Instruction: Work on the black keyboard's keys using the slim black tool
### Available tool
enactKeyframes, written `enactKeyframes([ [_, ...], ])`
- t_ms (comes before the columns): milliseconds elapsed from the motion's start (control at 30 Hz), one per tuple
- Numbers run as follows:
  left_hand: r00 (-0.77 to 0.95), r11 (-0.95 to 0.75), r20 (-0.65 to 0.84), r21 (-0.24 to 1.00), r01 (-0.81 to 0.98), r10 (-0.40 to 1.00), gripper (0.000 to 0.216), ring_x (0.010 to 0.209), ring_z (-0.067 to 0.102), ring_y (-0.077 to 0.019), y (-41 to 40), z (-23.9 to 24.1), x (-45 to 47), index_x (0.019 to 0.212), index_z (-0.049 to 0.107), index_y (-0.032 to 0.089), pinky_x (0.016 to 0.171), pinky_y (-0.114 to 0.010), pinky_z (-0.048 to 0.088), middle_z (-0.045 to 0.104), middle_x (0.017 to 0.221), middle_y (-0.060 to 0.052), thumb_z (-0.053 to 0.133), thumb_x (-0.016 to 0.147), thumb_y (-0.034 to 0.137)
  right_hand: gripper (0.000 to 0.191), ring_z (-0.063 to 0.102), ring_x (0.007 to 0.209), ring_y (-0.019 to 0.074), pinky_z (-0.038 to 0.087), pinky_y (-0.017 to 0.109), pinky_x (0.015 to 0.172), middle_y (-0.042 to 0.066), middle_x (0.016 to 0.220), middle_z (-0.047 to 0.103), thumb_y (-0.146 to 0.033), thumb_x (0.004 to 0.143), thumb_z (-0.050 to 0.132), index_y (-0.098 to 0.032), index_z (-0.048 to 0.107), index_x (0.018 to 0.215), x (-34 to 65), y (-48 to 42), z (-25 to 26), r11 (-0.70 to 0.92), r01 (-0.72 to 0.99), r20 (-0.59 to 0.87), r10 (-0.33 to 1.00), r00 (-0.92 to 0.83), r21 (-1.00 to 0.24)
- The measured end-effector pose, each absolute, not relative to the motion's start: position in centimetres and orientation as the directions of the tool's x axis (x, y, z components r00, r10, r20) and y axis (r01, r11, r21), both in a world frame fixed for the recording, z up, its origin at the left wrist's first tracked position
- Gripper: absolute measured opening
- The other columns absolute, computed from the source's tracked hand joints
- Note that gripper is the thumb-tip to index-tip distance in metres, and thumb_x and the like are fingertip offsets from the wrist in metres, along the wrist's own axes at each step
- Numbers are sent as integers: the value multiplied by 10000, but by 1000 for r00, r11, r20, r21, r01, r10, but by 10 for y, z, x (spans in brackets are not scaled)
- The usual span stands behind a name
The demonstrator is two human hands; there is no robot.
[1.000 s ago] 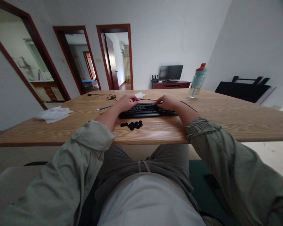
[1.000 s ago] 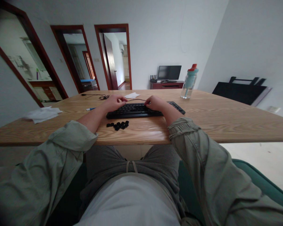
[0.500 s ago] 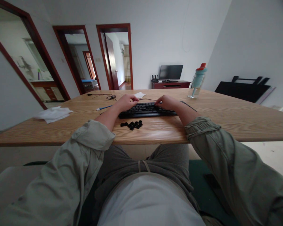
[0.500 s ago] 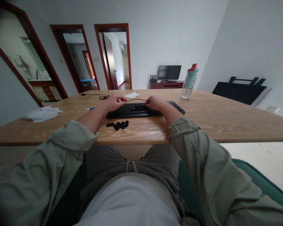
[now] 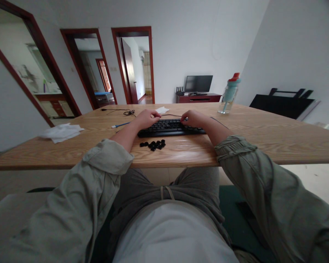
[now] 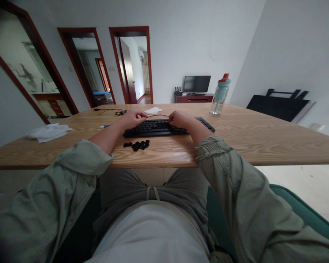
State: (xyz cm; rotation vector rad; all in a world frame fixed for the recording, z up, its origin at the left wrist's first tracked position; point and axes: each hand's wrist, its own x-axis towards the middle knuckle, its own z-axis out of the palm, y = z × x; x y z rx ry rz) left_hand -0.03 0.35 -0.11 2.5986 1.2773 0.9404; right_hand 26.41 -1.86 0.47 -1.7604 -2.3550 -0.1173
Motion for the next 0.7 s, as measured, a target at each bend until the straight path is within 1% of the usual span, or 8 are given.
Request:
enactKeyframes([
  [100, 454, -640, 483, 346, 686, 749, 285, 778, 614, -160, 3, -1, 0, 1026, 768, 159, 791, -286, 484, 734, 937, -66, 611, 822, 282, 290, 632, 838, 193, 434, 255, 718, 76, 1018, 727, -238, 854, 613, -174, 754, 1099, 264, -19, 5, 313, 949, 205, 932, -299, -34],
  [233, 455, -639, 475, 363, 678, 753, 291, 772, 611, -155, 2, 0, 0, 1033, 764, 153, 789, -282, 479, 733, 936, -66, 610, 820, 278, 291, 631, 835, 191, 438, 255, 731, 69, 1004, 727, -232, 844, 624, -181, 749, 1102, 264, -18, 5, 336, 941, 215, 922, -323, -30],
  [367, 448, -633, 478, 352, 690, 755, 286, 761, 608, -159, 0, 0, 1, 1022, 769, 155, 761, -285, 472, 734, 917, -66, 612, 811, 267, 270, 630, 832, 174, 440, 244, 731, 55, 1007, 728, -237, 851, 633, -178, 742, 1090, 265, -15, 3, 382, 923, 217, 907, -362, -56],
  [467, 442, -625, 474, 357, 694, 762, 283, 749, 604, -158, -1, 1, 1, 1018, 770, 158, 735, -282, 466, 735, 917, -65, 613, 813, 273, 254, 630, 829, 172, 437, 244, 728, 52, 990, 729, -244, 862, 627, -176, 740, 1079, 266, -12, 0, 381, 922, 219, 908, -358, -73],
  [600, 445, -630, 476, 360, 688, 759, 278, 748, 604, -153, 0, 0, 1, 1014, 770, 152, 757, -282, 474, 735, 919, -68, 612, 816, 268, 238, 627, 820, 173, 431, 247, 718, 49, 962, 728, -232, 860, 622, -174, 740, 1058, 266, -9, -2, 384, 921, 238, 903, -359, -68],
  [700, 450, -637, 479, 361, 682, 753, 276, 756, 607, -152, 2, 0, 1, 1013, 770, 154, 774, -284, 479, 735, 933, -70, 612, 813, 259, 239, 631, 851, 173, 434, 242, 737, 51, 993, 727, -220, 858, 620, -167, 740, 1057, 267, -9, -2, 394, 916, 240, 899, -367, -74],
])
